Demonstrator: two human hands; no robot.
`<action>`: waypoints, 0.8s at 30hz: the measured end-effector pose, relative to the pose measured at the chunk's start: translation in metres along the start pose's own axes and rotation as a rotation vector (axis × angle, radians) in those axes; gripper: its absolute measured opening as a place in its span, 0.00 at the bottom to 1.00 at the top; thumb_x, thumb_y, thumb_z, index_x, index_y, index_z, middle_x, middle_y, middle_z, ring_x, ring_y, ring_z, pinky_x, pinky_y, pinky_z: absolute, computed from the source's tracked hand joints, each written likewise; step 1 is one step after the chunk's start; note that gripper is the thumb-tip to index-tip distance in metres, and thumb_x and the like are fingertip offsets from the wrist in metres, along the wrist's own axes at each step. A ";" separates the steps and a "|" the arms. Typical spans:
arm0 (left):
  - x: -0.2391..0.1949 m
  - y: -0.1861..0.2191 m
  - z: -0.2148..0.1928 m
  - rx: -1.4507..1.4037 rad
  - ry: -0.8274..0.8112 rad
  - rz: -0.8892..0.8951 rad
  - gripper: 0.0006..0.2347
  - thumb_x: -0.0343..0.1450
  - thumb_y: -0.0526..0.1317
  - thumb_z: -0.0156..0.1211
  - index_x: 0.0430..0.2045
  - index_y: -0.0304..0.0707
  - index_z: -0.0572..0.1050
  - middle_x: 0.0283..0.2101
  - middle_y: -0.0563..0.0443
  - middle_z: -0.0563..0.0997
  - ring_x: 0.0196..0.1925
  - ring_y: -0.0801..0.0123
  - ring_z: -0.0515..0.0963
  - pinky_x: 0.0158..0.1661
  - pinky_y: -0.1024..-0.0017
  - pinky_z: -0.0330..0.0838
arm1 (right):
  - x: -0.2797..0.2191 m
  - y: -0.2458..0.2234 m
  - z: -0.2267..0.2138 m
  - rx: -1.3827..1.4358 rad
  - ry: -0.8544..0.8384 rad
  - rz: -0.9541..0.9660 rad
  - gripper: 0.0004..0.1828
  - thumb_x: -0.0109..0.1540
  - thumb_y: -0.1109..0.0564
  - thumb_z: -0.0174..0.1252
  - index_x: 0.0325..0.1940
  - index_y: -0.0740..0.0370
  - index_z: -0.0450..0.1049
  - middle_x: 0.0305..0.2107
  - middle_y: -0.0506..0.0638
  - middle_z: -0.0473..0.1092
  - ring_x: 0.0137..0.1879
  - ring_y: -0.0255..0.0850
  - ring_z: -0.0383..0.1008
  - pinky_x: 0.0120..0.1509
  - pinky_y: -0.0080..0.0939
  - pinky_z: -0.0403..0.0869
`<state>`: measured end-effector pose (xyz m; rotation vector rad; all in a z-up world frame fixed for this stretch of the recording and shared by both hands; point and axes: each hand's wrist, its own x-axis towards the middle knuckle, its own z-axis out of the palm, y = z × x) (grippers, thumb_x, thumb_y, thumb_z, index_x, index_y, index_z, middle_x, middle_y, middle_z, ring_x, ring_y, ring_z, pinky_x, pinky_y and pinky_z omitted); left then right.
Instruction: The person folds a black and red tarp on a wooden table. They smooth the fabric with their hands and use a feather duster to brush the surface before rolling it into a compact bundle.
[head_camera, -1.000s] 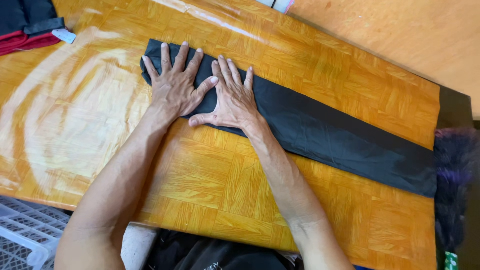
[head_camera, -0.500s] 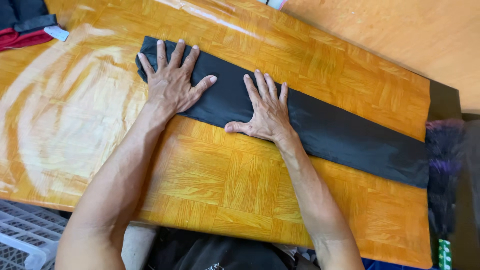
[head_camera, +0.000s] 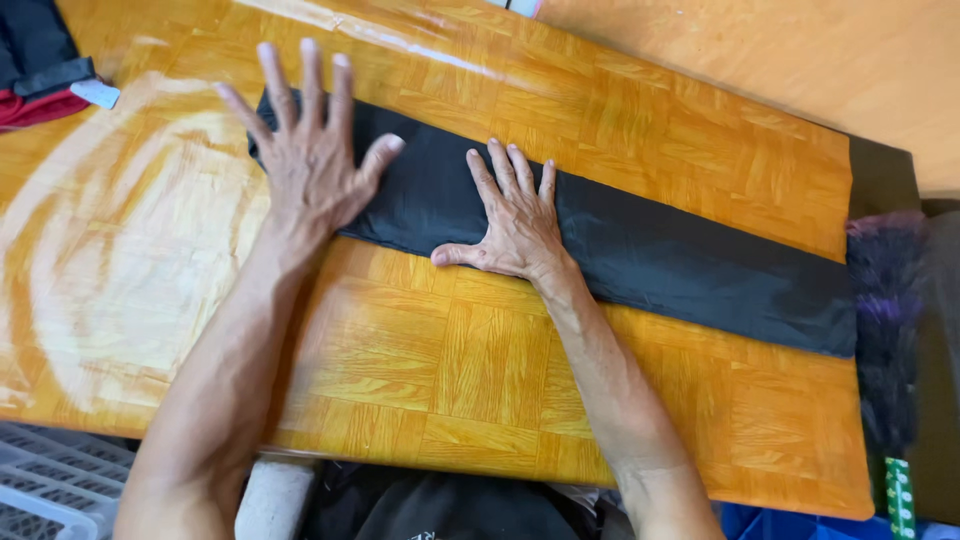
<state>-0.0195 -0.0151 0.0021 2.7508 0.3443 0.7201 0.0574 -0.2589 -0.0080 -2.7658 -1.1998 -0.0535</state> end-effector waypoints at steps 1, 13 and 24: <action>-0.001 0.014 0.001 0.016 -0.056 0.136 0.41 0.77 0.70 0.31 0.78 0.36 0.49 0.79 0.39 0.42 0.77 0.35 0.33 0.63 0.21 0.22 | -0.001 0.000 0.002 0.000 0.009 -0.015 0.78 0.41 0.06 0.53 0.81 0.56 0.46 0.77 0.63 0.43 0.81 0.62 0.40 0.75 0.81 0.36; -0.021 0.053 0.035 -0.032 -0.408 0.297 0.40 0.71 0.75 0.36 0.75 0.55 0.55 0.78 0.49 0.55 0.81 0.44 0.44 0.68 0.25 0.27 | -0.028 0.024 -0.025 0.105 -0.112 0.034 0.77 0.44 0.11 0.63 0.82 0.57 0.46 0.77 0.62 0.42 0.82 0.61 0.40 0.80 0.76 0.36; -0.019 0.053 0.012 0.062 -0.497 0.233 0.38 0.73 0.74 0.33 0.75 0.56 0.56 0.79 0.52 0.55 0.81 0.47 0.44 0.68 0.26 0.26 | -0.063 0.063 -0.021 0.044 -0.061 0.110 0.73 0.45 0.10 0.58 0.83 0.51 0.47 0.77 0.61 0.44 0.81 0.61 0.42 0.82 0.71 0.35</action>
